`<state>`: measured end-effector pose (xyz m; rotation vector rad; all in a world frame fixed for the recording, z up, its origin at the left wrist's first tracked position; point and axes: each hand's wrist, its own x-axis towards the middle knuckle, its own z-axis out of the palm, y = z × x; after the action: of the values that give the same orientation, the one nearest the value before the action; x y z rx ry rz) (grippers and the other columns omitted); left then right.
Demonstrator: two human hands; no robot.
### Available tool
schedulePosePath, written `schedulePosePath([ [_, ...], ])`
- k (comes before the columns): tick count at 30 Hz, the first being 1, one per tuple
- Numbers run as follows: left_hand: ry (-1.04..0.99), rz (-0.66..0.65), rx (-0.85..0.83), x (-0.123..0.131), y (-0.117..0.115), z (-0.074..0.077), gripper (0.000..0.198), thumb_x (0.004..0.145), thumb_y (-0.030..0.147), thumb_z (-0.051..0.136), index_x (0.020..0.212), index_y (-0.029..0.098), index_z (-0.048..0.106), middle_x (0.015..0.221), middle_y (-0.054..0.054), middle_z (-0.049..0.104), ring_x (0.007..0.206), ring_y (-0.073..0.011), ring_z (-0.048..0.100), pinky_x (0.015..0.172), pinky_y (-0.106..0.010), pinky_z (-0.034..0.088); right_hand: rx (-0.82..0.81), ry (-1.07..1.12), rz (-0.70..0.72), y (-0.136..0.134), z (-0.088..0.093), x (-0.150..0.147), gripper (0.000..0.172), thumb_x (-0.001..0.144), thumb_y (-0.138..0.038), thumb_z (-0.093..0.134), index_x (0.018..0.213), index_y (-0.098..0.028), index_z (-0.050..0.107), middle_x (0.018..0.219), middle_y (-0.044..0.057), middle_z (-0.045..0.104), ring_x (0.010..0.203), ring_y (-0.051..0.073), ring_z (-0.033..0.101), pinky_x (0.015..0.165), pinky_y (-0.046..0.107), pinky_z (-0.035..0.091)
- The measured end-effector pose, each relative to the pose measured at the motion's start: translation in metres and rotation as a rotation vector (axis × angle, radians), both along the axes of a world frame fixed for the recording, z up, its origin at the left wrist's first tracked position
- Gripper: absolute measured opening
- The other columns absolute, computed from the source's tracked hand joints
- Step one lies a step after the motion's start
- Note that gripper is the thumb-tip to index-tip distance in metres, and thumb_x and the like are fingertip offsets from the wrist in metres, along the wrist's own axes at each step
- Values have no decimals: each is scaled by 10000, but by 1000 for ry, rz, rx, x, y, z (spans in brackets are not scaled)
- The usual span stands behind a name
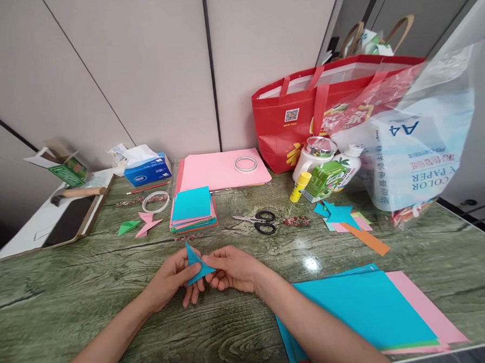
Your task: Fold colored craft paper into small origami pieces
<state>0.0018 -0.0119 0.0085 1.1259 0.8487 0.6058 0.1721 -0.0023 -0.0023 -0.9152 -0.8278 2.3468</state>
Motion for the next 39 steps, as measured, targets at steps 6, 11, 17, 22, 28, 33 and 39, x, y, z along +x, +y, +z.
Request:
schedulePosePath([
  [6, -2, 109, -77, 2, 1, 4, 216, 746, 327, 588, 750, 136, 489, 628, -37, 632, 393, -89, 551, 297, -145, 396, 11, 11, -8, -1, 3, 0, 338, 733, -392, 612, 635, -72, 565, 502, -21, 539, 374, 1, 472, 343, 67, 359],
  [11, -11, 147, -94, 2, 1, 3, 196, 731, 303, 600, 707, 137, 498, 592, -25, 625, 369, -82, 534, 281, -138, 375, 86, -38, 6, -1, -2, 0, 347, 738, -417, 596, 643, -85, 565, 498, -21, 538, 373, 14, 473, 341, 89, 357],
  [17, 6, 157, -57, 4, -2, 2, 192, 718, 274, 600, 645, 142, 481, 524, -4, 608, 317, -71, 498, 251, -128, 337, 207, -119, 18, -4, -1, -2, 370, 684, -462, 620, 642, -101, 545, 567, 0, 586, 417, 50, 529, 416, 161, 444],
  [22, 3, 156, -38, 4, 0, 2, 197, 718, 289, 604, 665, 140, 486, 546, -4, 604, 347, -80, 519, 274, -143, 366, 321, -216, -75, -5, 2, -5, 388, 650, -495, 621, 650, -126, 502, 608, -2, 594, 488, 68, 545, 456, 188, 452],
  [28, 1, 175, -65, 5, 1, -1, 206, 718, 300, 606, 677, 146, 475, 552, -7, 604, 375, -99, 541, 295, -165, 396, 446, -326, -95, -4, 2, -6, 404, 673, -535, 563, 663, -138, 489, 597, -7, 578, 494, 74, 533, 453, 198, 444],
  [33, -7, 214, -66, 7, 0, -2, 187, 741, 287, 580, 681, 142, 478, 556, -10, 604, 387, -101, 546, 303, -169, 410, 464, -334, -121, -4, 2, -7, 398, 672, -528, 566, 649, -140, 485, 582, -12, 573, 464, 63, 510, 470, 205, 451],
  [39, -40, 183, -53, 7, -2, 0, 214, 738, 301, 592, 689, 153, 445, 558, -14, 622, 377, -110, 556, 302, -176, 420, 512, -345, -124, -4, -1, -7, 380, 720, -521, 524, 658, -151, 469, 569, -15, 562, 451, 67, 493, 448, 197, 428],
])
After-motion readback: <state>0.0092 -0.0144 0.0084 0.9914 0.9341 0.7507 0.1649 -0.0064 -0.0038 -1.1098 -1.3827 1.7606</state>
